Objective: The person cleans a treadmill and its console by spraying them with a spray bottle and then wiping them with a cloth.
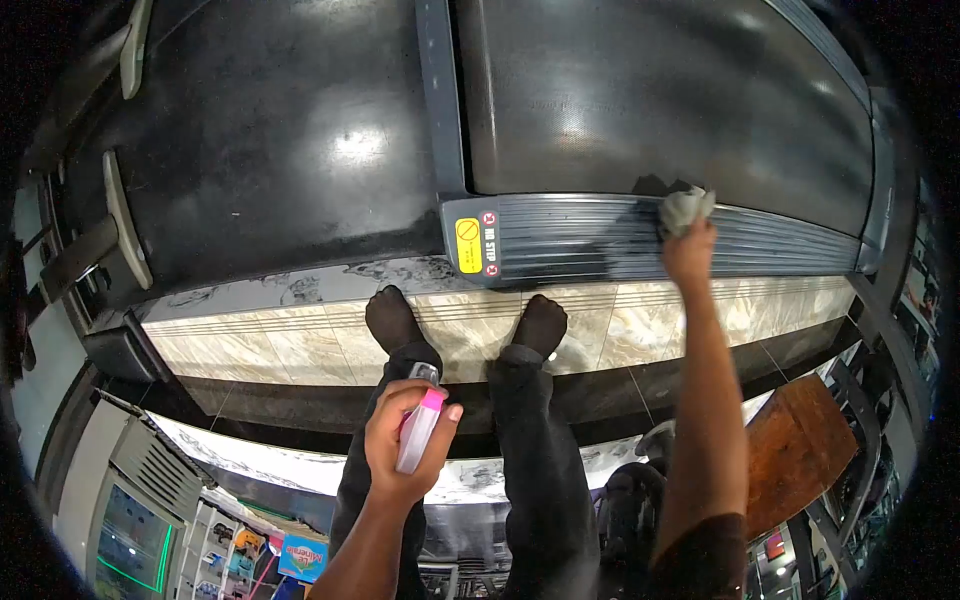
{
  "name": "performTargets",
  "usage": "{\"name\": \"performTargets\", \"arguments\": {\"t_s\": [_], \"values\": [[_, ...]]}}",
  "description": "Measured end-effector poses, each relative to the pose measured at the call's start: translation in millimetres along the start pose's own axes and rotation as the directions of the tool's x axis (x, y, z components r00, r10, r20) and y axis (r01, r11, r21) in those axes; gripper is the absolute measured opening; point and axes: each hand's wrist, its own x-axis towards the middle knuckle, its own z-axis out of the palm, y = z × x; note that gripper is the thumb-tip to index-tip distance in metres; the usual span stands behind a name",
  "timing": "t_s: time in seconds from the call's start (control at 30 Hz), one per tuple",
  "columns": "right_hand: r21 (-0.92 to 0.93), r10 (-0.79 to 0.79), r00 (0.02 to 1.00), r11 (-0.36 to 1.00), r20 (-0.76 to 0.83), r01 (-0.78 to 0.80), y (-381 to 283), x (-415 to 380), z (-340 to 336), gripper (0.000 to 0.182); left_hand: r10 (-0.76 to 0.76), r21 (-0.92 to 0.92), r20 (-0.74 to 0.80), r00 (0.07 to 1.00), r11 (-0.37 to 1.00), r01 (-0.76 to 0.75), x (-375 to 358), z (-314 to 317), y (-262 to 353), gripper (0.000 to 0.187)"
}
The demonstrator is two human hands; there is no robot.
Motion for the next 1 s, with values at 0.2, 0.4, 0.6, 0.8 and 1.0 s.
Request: {"name": "performTargets", "arguments": {"t_s": [0.2,0.4,0.6,0.8,1.0], "values": [[0.139,0.043,0.988,0.99,-0.151,-0.022,-205.8,-124.2,64.0,0.079,-0.135,-0.032,-0.072,0.988,0.991,0.133,3.8,9.1,-2.4,0.024],[0.008,-0.499,0.826,0.857,0.262,0.516,-186.2,-116.5,37.5,0.053,-0.212,-0.13,-0.084,0.974,0.971,0.2,9.4,16.9,1.3,0.022],[-0.045,-0.141,0.99,0.989,-0.03,0.14,-97.2,-41.7,0.0,0.068,-0.225,-0.119,-0.061,0.973,0.969,0.216,11.0,15.0,6.4,0.021],[0.04,0.038,0.95,0.999,-0.309,-0.027,-162.7,-68.0,51.4,0.075,-0.211,-0.141,-0.043,0.976,0.969,0.203,10.6,19.3,3.3,0.022],[0.354,-0.188,0.97,0.906,-0.151,0.231,-175.6,-73.1,79.5,0.064,-0.216,-0.136,-0.049,0.975,0.969,0.207,10.4,21.8,5.9,0.021]]}}
